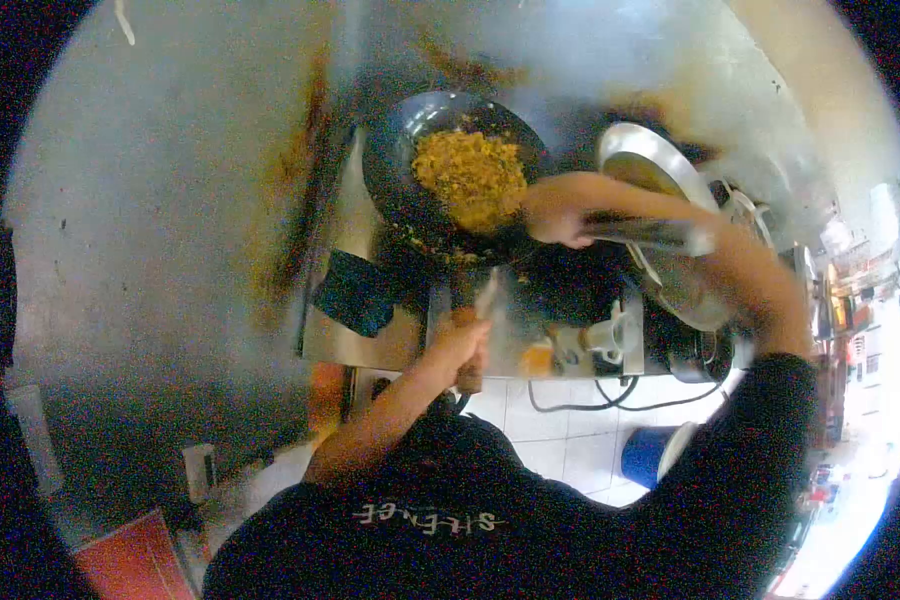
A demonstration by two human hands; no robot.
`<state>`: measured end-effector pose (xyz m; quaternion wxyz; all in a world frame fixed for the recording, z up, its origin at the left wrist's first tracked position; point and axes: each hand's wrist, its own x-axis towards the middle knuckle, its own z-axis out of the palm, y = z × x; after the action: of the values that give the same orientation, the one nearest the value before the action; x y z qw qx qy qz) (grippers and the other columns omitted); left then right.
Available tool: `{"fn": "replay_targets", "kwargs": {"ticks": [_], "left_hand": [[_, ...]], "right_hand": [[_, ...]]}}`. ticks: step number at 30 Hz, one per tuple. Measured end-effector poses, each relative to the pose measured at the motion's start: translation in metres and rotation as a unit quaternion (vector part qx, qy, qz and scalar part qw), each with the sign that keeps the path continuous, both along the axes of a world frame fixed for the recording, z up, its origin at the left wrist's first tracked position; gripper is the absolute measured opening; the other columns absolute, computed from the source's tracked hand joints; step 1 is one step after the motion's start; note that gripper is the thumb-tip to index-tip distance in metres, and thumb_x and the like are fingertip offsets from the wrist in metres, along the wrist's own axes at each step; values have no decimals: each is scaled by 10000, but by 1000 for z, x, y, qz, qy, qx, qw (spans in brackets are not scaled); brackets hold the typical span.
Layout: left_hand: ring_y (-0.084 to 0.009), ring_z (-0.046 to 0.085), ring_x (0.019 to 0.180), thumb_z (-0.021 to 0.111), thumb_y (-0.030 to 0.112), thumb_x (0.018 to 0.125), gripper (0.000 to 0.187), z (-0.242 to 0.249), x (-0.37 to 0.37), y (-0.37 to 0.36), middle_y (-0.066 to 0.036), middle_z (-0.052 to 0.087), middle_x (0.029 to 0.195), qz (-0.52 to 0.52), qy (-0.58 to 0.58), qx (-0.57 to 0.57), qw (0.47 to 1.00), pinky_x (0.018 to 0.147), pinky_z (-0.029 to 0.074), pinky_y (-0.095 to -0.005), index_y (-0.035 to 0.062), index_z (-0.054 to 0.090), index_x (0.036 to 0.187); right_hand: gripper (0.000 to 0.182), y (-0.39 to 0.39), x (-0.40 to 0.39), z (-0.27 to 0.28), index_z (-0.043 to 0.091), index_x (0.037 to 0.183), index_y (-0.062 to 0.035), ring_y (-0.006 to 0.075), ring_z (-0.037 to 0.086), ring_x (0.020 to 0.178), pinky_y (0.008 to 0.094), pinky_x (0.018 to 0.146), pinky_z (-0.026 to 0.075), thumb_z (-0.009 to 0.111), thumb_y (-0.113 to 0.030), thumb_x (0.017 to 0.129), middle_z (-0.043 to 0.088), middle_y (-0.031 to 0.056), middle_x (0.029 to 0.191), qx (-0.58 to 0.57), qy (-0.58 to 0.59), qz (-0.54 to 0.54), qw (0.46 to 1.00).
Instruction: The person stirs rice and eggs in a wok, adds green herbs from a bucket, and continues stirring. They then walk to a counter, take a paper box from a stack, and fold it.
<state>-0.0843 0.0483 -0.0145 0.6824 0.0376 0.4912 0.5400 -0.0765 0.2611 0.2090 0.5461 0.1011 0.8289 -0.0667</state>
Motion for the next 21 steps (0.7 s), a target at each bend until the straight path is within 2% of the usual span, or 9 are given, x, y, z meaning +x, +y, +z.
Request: {"fn": "replay_targets", "kwargs": {"ticks": [2, 4, 7, 10, 13, 16, 17, 19, 21], "left_hand": [[-132, 455, 422, 554, 156, 818, 152, 13, 19, 10, -29, 475, 570, 35, 26, -5, 999, 376, 391, -282, 61, 502, 711], [-137, 470, 429, 548, 159, 818, 150, 19, 16, 7, -31, 480, 571, 52, 24, 3, 998, 364, 391, -291, 62, 506, 712], [-154, 487, 435, 539, 152, 810, 147, 2, 35, 19, -41, 485, 582, 81, -15, 8, 997, 335, 379, -312, 40, 498, 724], [-168, 486, 415, 531, 137, 808, 129, 46, 52, 30, -54, 482, 567, 119, -41, -24, 992, 326, 375, -334, 26, 505, 745], [-176, 492, 415, 530, 129, 813, 116, 13, 41, 22, -60, 486, 567, 122, -42, 41, 991, 338, 388, -331, 27, 512, 760], [-164, 479, 399, 536, 129, 830, 131, 34, 57, 20, -55, 478, 534, 126, 12, 13, 992, 348, 384, -313, 33, 510, 745], [-162, 476, 394, 539, 130, 829, 136, 48, 56, 28, -52, 475, 524, 140, 2, 15, 990, 350, 382, -309, 33, 510, 739], [-172, 491, 420, 532, 172, 830, 144, 50, 40, 27, -55, 489, 538, 123, 49, 13, 991, 379, 397, -332, 41, 520, 772], [-193, 516, 462, 518, 198, 806, 155, 36, 50, 29, -60, 515, 573, 67, 107, 18, 992, 434, 440, -370, 44, 532, 819]], "right_hand": [[166, -13, -31, -17, 617, 642, -37, 277, 605, 498, 366, 477, 477, 647, -79, 484, 595, 135, 553, 136, 92, -27, 986], [157, -17, -37, 2, 620, 558, -25, 300, 619, 520, 369, 499, 489, 664, -42, 408, 602, 147, 555, 89, 150, 35, 984], [102, -1, -20, -15, 616, 589, 18, 295, 630, 540, 396, 513, 501, 626, -31, 500, 596, 171, 553, 71, 123, -78, 987], [79, 4, -24, -52, 640, 659, 5, 262, 608, 482, 389, 493, 497, 609, -68, 665, 589, 164, 551, 188, 254, 64, 947], [132, 14, 6, -3, 643, 759, 42, 291, 578, 446, 403, 487, 494, 605, -62, 686, 590, 178, 558, 3, 309, -446, 840], [419, -16, -13, -91, 532, 1111, 20, 330, 590, 510, 387, 485, 498, 569, -36, 698, 606, 220, 647, 123, 269, -57, 954], [474, -20, -6, -104, 486, 1175, 16, 342, 601, 555, 404, 517, 503, 542, -24, 706, 610, 232, 690, 146, 323, -16, 935], [588, -42, 18, -114, 394, 1281, 13, 374, 621, 666, 451, 606, 511, 496, 7, 702, 615, 259, 791, 121, 512, -89, 846], [708, -64, 12, -94, 273, 1352, 1, 410, 607, 778, 485, 713, 486, 489, 4, 678, 596, 296, 851, 93, 385, -121, 910]]}}
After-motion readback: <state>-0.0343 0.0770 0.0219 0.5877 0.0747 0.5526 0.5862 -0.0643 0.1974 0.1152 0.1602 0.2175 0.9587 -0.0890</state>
